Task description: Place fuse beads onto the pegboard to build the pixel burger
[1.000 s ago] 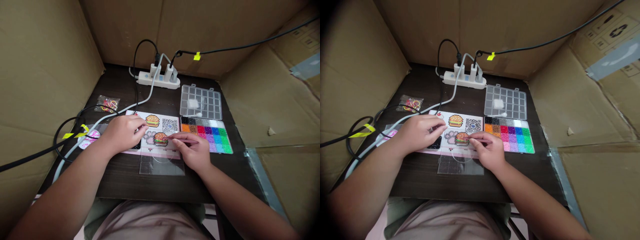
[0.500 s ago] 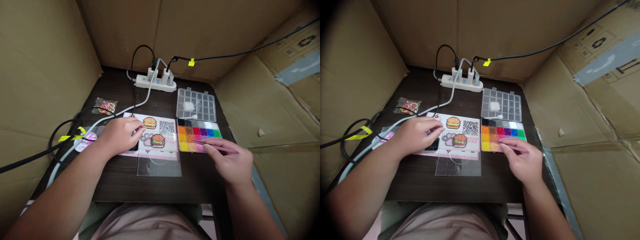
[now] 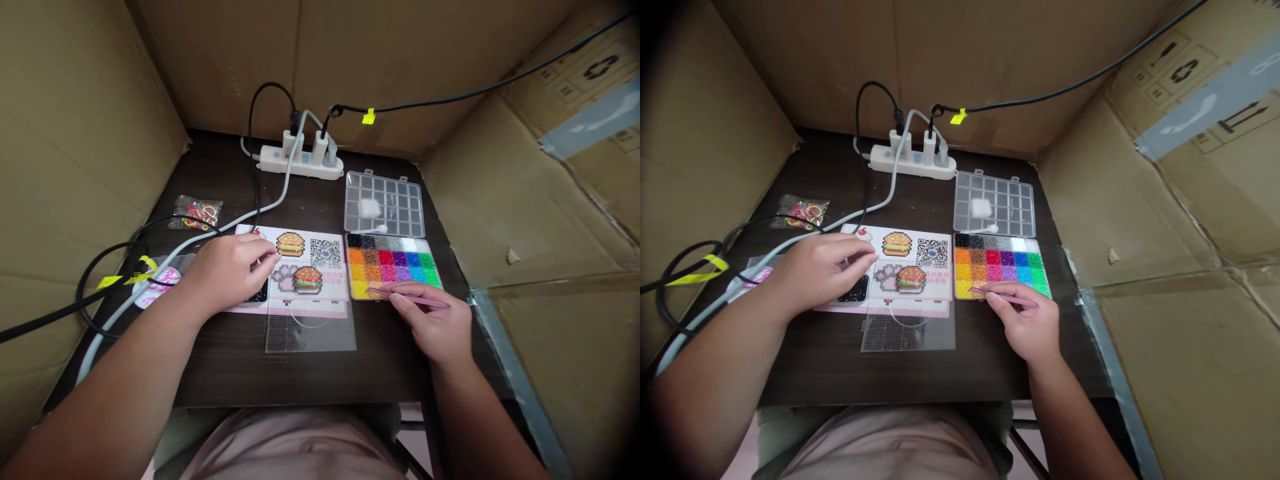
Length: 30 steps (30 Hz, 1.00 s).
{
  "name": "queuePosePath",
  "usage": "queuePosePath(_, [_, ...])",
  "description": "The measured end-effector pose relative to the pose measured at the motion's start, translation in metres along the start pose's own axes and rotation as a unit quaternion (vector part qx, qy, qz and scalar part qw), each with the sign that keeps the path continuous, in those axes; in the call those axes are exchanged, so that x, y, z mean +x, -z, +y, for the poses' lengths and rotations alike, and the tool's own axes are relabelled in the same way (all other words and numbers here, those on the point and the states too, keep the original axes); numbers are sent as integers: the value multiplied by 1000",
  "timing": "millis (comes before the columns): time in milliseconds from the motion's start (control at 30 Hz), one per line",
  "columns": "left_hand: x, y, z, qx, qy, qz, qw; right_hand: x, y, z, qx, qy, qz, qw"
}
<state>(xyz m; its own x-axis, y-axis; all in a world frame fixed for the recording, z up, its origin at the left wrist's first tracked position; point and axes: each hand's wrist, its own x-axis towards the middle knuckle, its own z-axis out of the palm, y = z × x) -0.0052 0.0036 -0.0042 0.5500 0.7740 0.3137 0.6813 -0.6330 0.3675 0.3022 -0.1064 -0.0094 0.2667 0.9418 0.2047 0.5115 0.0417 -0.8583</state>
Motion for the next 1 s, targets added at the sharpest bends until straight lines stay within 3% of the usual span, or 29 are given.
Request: queuePosePath(1000, [0, 3, 2, -8, 17, -17, 1000, 2, -2, -3, 6, -34, -14, 999])
